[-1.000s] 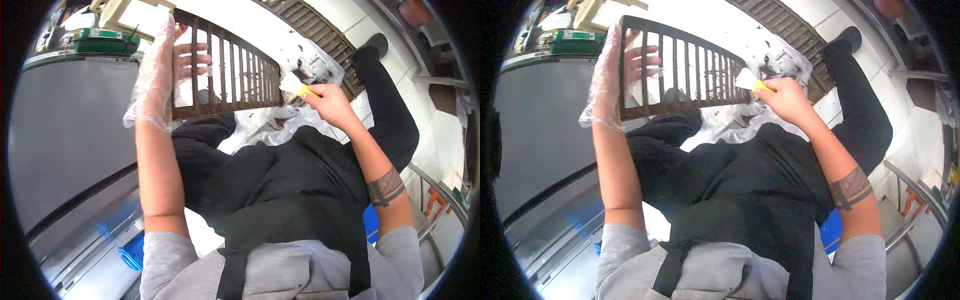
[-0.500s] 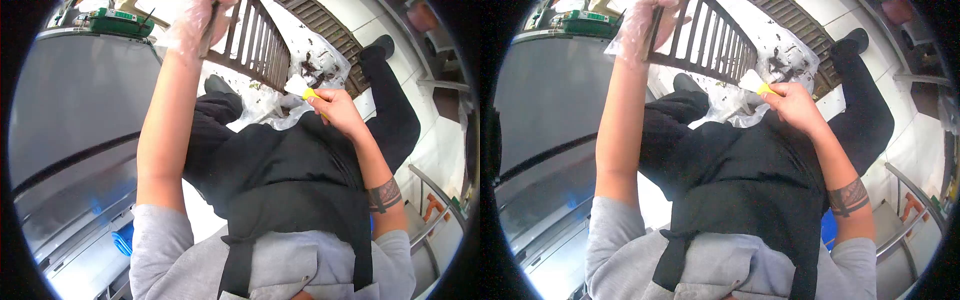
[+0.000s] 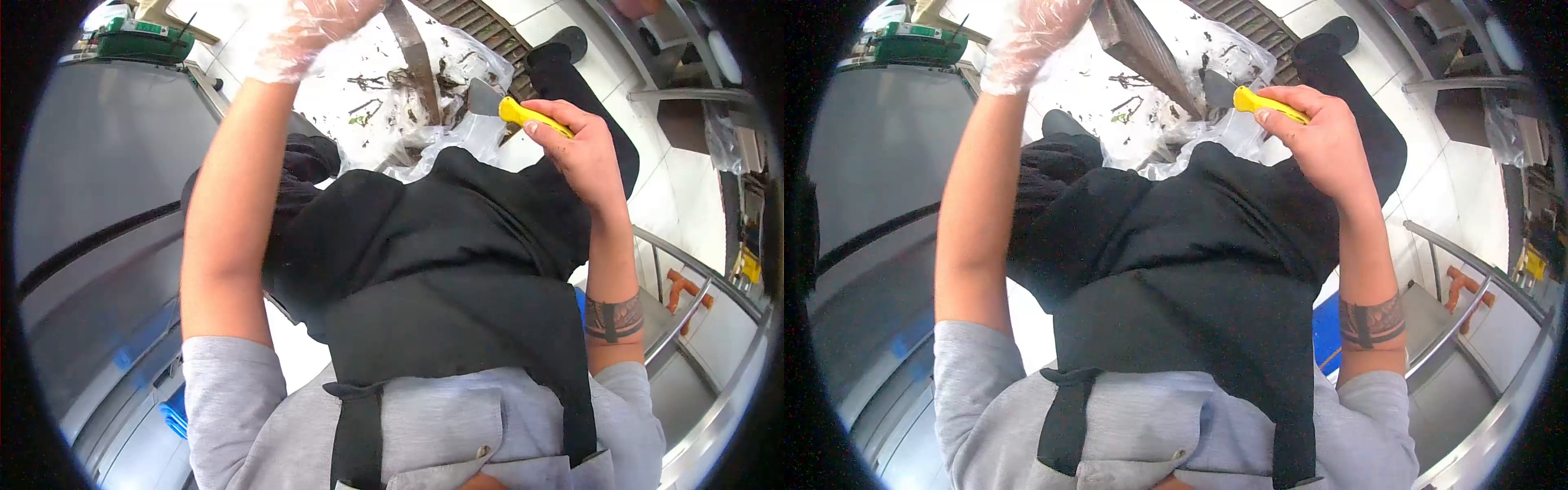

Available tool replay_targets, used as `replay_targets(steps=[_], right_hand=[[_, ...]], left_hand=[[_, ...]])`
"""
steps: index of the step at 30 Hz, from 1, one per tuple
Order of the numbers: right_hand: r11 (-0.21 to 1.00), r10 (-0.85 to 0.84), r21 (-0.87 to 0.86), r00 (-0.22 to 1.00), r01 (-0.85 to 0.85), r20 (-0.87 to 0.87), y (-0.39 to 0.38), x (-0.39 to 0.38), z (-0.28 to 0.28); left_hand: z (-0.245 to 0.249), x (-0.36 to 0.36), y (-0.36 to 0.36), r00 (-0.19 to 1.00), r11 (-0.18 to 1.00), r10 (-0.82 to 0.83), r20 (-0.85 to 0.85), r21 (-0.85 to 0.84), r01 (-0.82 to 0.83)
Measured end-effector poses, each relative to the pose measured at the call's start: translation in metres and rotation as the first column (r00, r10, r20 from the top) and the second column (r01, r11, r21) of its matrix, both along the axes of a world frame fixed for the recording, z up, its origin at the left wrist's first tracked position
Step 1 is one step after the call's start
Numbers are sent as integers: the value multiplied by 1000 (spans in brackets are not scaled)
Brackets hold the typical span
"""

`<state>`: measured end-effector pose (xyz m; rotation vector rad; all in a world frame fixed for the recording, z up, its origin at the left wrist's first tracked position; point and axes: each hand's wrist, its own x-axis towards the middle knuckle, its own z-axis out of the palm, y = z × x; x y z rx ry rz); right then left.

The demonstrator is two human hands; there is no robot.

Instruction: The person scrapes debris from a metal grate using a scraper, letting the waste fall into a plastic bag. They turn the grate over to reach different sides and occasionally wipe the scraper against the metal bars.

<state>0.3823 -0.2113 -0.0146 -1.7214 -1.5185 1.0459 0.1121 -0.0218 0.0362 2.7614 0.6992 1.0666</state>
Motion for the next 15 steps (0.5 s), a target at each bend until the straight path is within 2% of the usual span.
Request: replay_targets(steps=[1, 2, 3, 4, 5, 6, 8, 9, 10, 12, 14, 15], right_hand=[[993, -51, -109, 996, 43, -69, -1, 2, 3], [973, -109, -215, 985, 79, -134, -2, 4, 6], [974, -109, -211, 985, 80, -130, -2, 4, 7], [979, -114, -182, 989, 95, -98, -4, 2, 7], [982, -123, -154, 990, 112, -68, -5, 2, 8], [981, -134, -150, 988, 122, -74, -6, 3, 10], [971, -162, -197, 978, 135, -128, -7, 8, 17], [965, -170, -220, 978, 140, -123, -7, 13, 16], [981, -157, -130, 980, 141, -120, -6, 15, 14], [982, -158, -115, 984, 148, -86, -1, 21, 19], [979, -174, -125, 976, 158, -128, 8, 27, 26], [980, -171, -133, 972, 150, -164, 15, 31, 28]], left_hand=[[8, 1, -1, 998, 968, 59, -17, -245, -61], [0, -2, 5, 998, 968, 59, -12, -245, -61], [-4, -3, 8, 997, 998, 61, -47, 20, -61], [-6, -5, 13, 994, 958, 71, -81, 284, -45], [-8, -12, 16, 993, 991, 85, -85, 106, -76], [-5, -13, 8, 993, 992, 74, -90, 110, -64], [-12, -11, 0, 976, 967, 184, -114, 201, -158], [-25, -13, 14, 990, 903, 133, -54, 418, -99], [-27, -12, 17, 992, 907, 107, -66, 416, -70], [-29, -14, 18, 962, 843, 275, 1, 480, -241], [-17, -30, 25, 882, 759, 446, -149, 586, -285], [-19, -34, 26, 857, 799, 482, -181, 491, -346]])
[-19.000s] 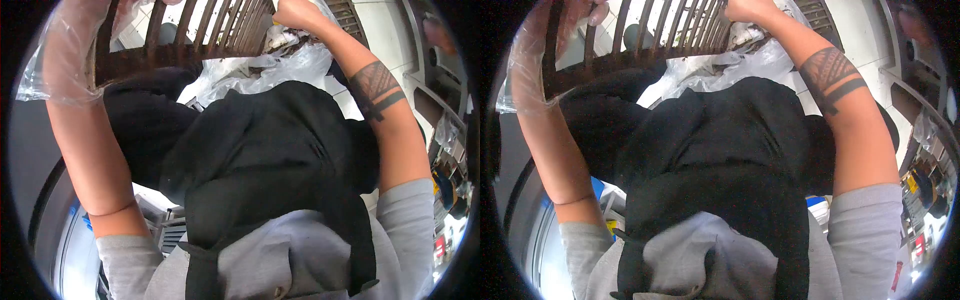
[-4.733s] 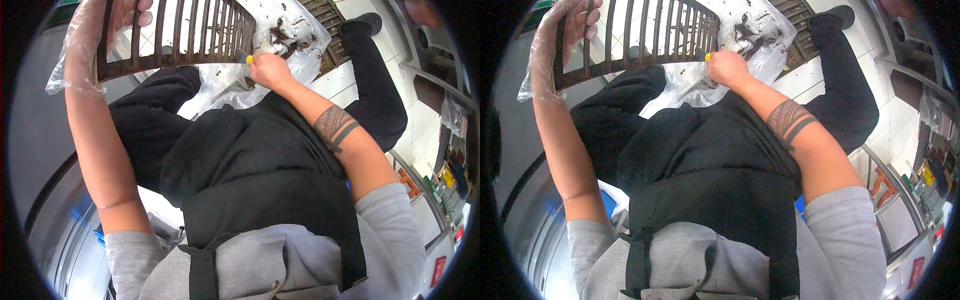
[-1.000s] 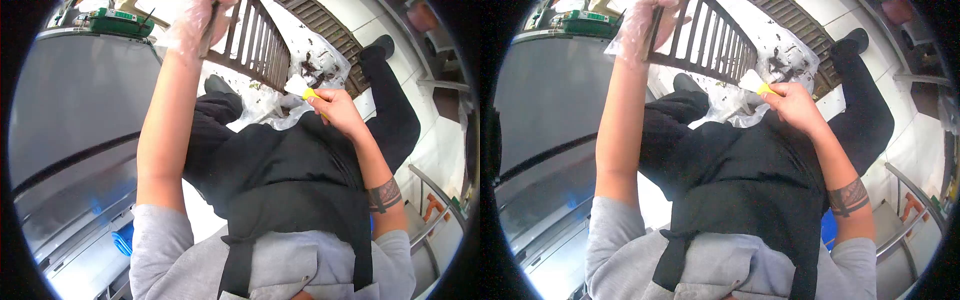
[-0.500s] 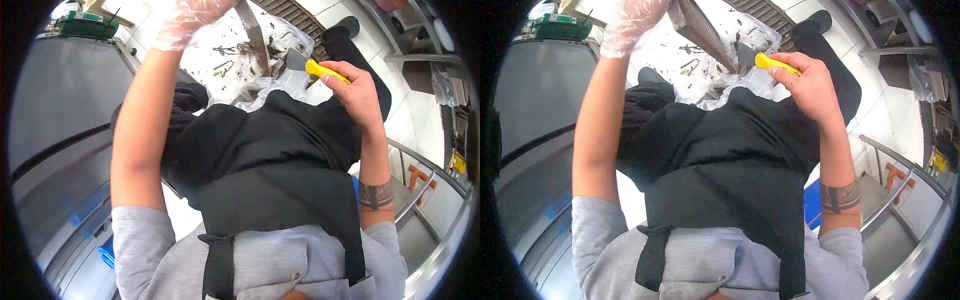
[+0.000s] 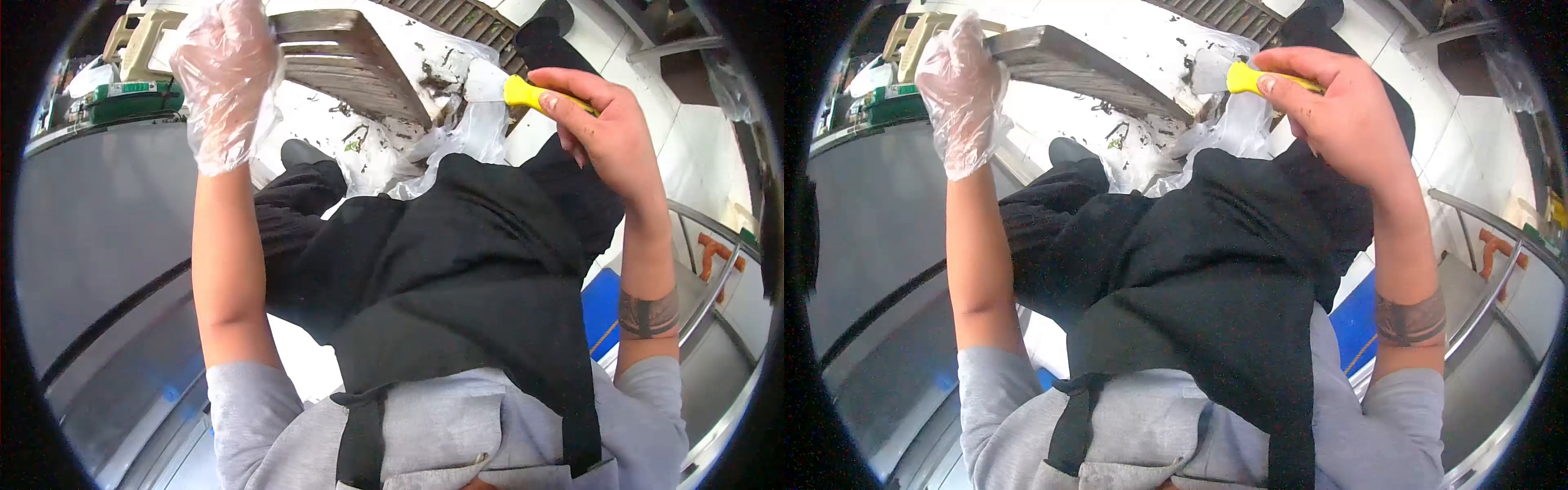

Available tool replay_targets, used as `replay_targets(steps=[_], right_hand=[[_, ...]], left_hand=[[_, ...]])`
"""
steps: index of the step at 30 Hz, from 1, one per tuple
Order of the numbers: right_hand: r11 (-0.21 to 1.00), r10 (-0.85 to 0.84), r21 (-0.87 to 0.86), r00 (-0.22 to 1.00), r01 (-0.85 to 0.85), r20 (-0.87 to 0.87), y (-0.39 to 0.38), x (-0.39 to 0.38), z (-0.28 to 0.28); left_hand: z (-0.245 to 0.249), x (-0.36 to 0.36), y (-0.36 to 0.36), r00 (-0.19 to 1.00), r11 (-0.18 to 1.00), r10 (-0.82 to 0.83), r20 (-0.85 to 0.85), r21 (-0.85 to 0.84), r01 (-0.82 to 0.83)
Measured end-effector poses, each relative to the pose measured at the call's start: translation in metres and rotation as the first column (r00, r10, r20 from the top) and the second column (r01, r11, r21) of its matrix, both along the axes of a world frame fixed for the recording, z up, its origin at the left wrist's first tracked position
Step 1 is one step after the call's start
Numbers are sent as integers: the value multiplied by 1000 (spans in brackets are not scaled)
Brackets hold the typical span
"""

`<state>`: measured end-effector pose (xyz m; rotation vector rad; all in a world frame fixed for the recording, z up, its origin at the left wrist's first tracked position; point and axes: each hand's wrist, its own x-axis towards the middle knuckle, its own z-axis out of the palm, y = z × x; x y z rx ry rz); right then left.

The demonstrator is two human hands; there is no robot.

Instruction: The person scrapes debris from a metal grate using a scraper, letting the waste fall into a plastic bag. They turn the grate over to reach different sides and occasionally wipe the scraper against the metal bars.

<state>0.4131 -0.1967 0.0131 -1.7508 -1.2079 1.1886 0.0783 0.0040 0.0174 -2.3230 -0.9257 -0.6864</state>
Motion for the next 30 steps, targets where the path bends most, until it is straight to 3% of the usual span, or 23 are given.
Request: replay_targets(steps=[3, 4, 5, 6, 7, 8, 11, 12, 13, 15, 16, 17, 19, 20, 23, 25, 27, 28, 29, 30], right_hand=[[997, 66, 34, 998, -66, -2, 17, 7, 1], [979, 112, 160, 991, -122, 69, 23, 6, -2], [980, 109, 161, 993, -116, 55, 29, 4, -3], [965, 146, 207, 986, -160, 84, 35, 0, 1], [944, 182, 257, 976, -207, 118, 38, -4, 7], [934, 189, 279, 972, -223, 142, 43, -10, 18], [929, 176, 292, 965, -229, 196, 50, -2, 28], [936, 155, 278, 962, -216, 225, 52, 7, 26], [945, 133, 260, 958, -200, 254, 58, 29, 20], [960, 97, 219, 944, -172, 317, 57, 64, 9], [967, 83, 198, 933, -161, 350, 56, 35, 24], [972, 73, 179, 921, -152, 383, 58, 22, 31], [980, 64, 139, 894, -140, 444, 68, -1, 43], [984, 63, 120, 879, -135, 472, 71, -16, 49], [990, 56, 76, 834, -117, 548, 87, -77, 80], [994, 30, 63, 796, -85, 604, 93, -69, 83], [997, 20, 40, 756, -60, 654, 93, -40, 76], [999, 27, 13, 741, -48, 671, 95, -76, 88], [999, 25, 0, 718, -35, 695, 96, -89, 97], [926, 60, 275, 818, -260, 572, 86, -69, 69]], left_hand=[[-22, -16, 10, 986, 997, 40, -161, 75, -28], [3, 10, -19, 903, 816, 348, 251, -554, -161], [8, 7, -19, 908, 816, 346, 237, -553, -166], [8, 3, -19, 972, 888, 236, 6, -408, -213], [18, 10, -26, 960, 946, 149, -237, -247, -208], [24, 25, -35, 875, 607, 463, 139, -769, -199], [29, 63, -53, 898, 661, 435, 73, -703, -263], [42, 41, -31, 998, 648, -23, 55, -759, 57], [48, 52, -38, 998, 642, -33, 59, -764, 66], [52, 75, -64, 987, 722, 159, 34, -686, -93], [12, 27, -14, 903, 970, 18, -429, -210, -119], [6, 26, -13, 907, 969, 13, -422, -219, -116], [3, 31, -17, 891, 985, 126, -435, -51, -164], [1, 37, -34, 933, 998, 65, -354, 1, -69], [7, 40, -33, 931, 996, 27, -363, -68, -55], [-1, 32, -22, 918, 988, -18, -396, -147, -44], [-57, 10, -2, 995, 992, -1, 99, -126, 13], [-45, 15, -14, 996, 989, 1, 93, -146, 12], [-17, 28, -27, 984, 993, 56, -172, -89, -72], [-1, 37, -33, 903, 990, 125, -412, -1, -138]])
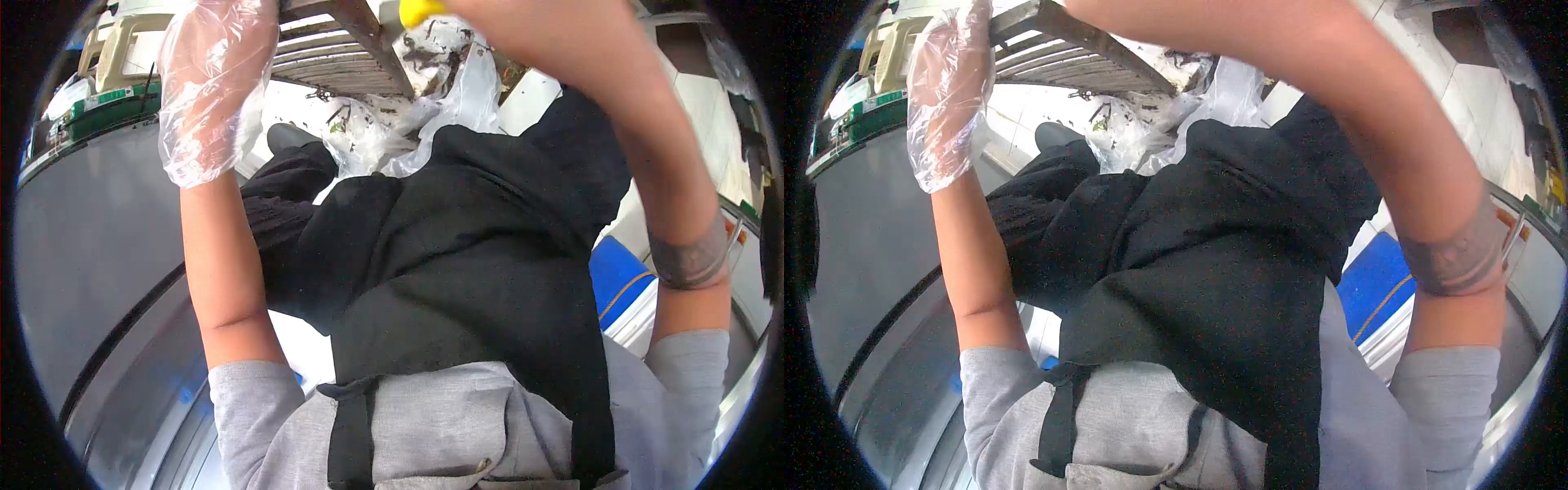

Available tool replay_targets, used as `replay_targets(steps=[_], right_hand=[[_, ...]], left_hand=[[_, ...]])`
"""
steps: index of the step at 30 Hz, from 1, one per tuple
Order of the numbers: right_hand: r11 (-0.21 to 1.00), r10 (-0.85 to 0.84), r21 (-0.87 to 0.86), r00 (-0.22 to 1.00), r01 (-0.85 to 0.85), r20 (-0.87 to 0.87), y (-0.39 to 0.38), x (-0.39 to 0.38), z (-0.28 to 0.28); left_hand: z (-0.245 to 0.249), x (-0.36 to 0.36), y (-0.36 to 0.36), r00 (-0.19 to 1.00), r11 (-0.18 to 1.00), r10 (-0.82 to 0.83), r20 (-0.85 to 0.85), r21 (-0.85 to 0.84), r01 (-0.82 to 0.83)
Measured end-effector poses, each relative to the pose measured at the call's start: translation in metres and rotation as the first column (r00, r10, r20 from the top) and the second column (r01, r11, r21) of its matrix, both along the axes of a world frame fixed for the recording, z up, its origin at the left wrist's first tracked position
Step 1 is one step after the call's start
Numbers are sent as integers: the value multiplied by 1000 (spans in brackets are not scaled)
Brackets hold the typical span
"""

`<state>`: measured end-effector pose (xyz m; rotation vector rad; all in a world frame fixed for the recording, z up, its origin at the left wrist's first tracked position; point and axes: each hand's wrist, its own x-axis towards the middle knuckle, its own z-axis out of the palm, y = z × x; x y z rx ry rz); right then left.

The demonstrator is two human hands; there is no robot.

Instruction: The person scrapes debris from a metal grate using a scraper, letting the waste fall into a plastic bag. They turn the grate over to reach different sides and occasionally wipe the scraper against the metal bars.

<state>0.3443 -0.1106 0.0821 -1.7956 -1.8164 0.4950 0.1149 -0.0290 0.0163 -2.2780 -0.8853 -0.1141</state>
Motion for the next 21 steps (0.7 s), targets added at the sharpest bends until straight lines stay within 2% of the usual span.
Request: replay_targets(steps=[1, 2, 3, 4, 5, 6, 8, 9, 10, 11, 12, 13, 14, 15, 16, 17, 18, 19, 20, 21], right_hand=[[934, 276, 270, 952, -232, -136, -9, 20, -30], [970, 203, 161, 973, -184, -112, -6, 21, -30], [937, -205, -295, 978, 188, -27, -6, -10, 36], [932, -202, -314, 979, 181, -34, -6, -11, 23], [952, -150, -281, 985, 121, -87, -5, -8, -1], [972, -98, -227, 987, 67, -127, -2, -2, -27], [996, 25, -78, 985, -39, -172, 7, 14, -65], [996, 89, -6, 977, -92, -192, 9, 12, -63], [998, 6, -57, 969, -21, -248, 7, 16, -59], [985, 126, 130, 987, -113, -102, 6, 23, -50], [984, -76, -175, 940, 18, -333, 1, 14, -10], [870, -332, -487, 820, 75, -466, -4, 6, 21], [870, -332, -487, 819, 74, -468, -3, 5, 1], [941, -199, -335, 879, 48, -433, 1, 5, -41], [983, -76, -182, 926, 8, -369, 4, 8, -82], [998, 33, -37, 959, -46, -283, 5, 13, -100], [999, 38, 3, 978, -38, -205, 5, 17, -94], [962, -188, -246, 944, 121, -270, 0, 5, -37], [957, -186, -267, 942, 110, -278, -2, 2, -47], [980, -113, -182, 973, 77, -199, -3, 2, -59]], left_hand=[[0, 1, 0, 1000, 1000, 2, 9, 8, -2], [-2, 1, 2, 999, 999, -30, 21, 20, 29], [-5, 0, 2, 998, 998, -58, 26, 25, 57], [-8, -1, 4, 994, 994, -98, 41, 59, 96], [-8, -2, 5, 988, 986, -145, 54, 87, 140], [-3, -3, 4, 997, 998, -70, 25, -6, 70], [-5, -3, 9, 999, 999, -45, 22, 4, 44], [-3, 0, 9, 1000, 1000, -17, 0, 0, 17], [-3, 4, 9, 1000, 1000, -12, 5, 5, 12], [-5, 6, 4, 998, 996, 50, -42, 75, -47], [-8, 5, -3, 989, 987, 107, -98, 129, -94], [-18, -15, 16, 987, 950, -68, -144, 294, 108], [-14, -8, 10, 993, 986, 3, -116, 165, 17], [-6, 0, 4, 993, 996, 79, -84, 49, -75], [-1, 0, 3, 994, 995, 77, -72, 63, -73], [0, -2, 3, 998, 997, 24, -57, 68, -20], [-3, -3, 4, 999, 997, -21, -43, 73, 24], [-5, -2, 5, 999, 998, -13, -44, 67, 16], [-9, -3, 4, 998, 991, -4, -68, 131, 13], [-10, -4, 1, 995, 982, 0, -96, 187, 18]])
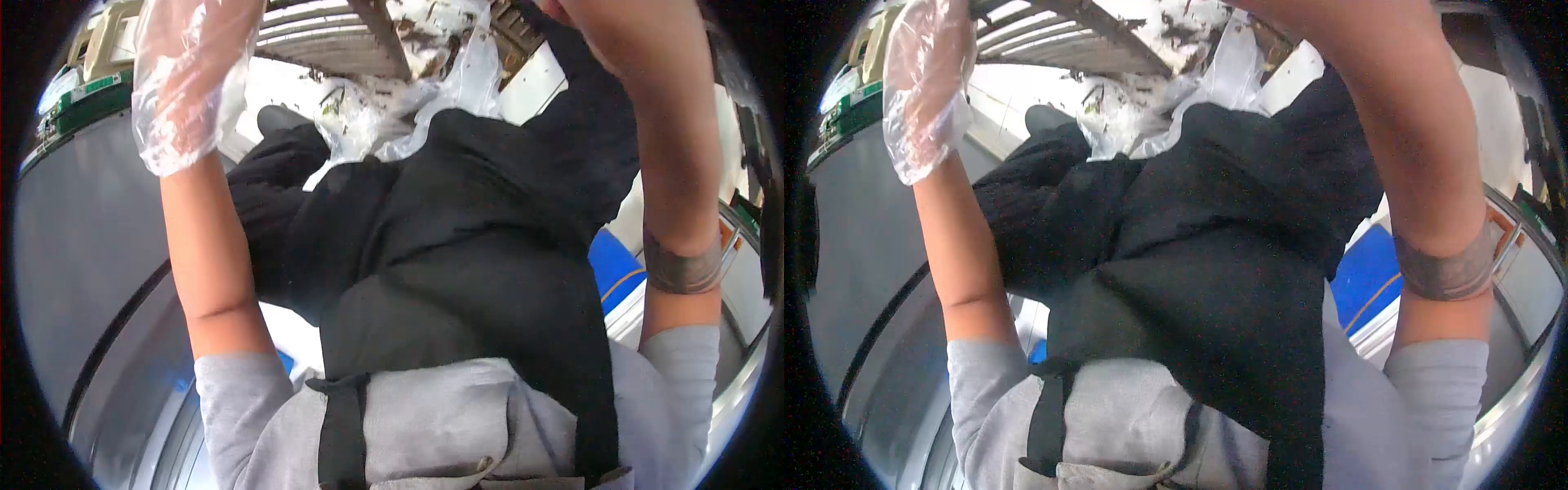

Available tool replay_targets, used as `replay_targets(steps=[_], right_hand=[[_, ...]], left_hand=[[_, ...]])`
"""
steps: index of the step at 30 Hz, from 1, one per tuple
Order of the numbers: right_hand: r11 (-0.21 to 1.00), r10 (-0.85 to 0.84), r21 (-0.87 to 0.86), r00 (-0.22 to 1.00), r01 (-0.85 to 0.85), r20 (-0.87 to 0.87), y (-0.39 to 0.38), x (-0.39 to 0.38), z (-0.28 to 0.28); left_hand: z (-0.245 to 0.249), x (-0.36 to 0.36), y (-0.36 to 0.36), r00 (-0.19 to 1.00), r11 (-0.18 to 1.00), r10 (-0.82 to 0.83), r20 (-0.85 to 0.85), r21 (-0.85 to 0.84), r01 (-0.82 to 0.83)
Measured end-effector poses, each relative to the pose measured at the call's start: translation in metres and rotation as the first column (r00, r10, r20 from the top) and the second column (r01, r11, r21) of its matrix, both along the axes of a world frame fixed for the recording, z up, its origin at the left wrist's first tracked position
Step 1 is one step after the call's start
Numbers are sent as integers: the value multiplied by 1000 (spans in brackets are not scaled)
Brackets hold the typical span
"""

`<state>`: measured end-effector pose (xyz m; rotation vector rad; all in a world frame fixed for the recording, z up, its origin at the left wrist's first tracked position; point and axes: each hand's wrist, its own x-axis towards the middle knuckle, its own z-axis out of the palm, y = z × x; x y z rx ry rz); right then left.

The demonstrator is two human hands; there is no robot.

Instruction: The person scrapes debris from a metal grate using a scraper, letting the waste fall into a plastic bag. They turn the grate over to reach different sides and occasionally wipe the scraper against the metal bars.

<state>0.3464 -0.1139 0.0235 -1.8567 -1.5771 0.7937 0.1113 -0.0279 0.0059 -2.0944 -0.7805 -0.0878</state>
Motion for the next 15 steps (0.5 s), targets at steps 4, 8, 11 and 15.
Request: replay_targets(steps=[4, 8, 11, 15], right_hand=[[972, 57, 226, 997, -69, 59, 13, 6, -83], [999, 28, 22, 1000, -28, -9, 9, 6, -8], [973, 40, 226, 999, -47, 37, 11, 11, -49], [998, -8, 62, 997, 13, -79, 11, 10, -135]], left_hand=[[6, 2, 4, 999, 994, 5, 40, -107, -1], [0, -1, 2, 995, 999, -12, 98, -35, 15], [5, 3, 6, 995, 993, -58, 85, -97, 66], [18, 4, 11, 995, 978, -41, 96, -198, 59]])
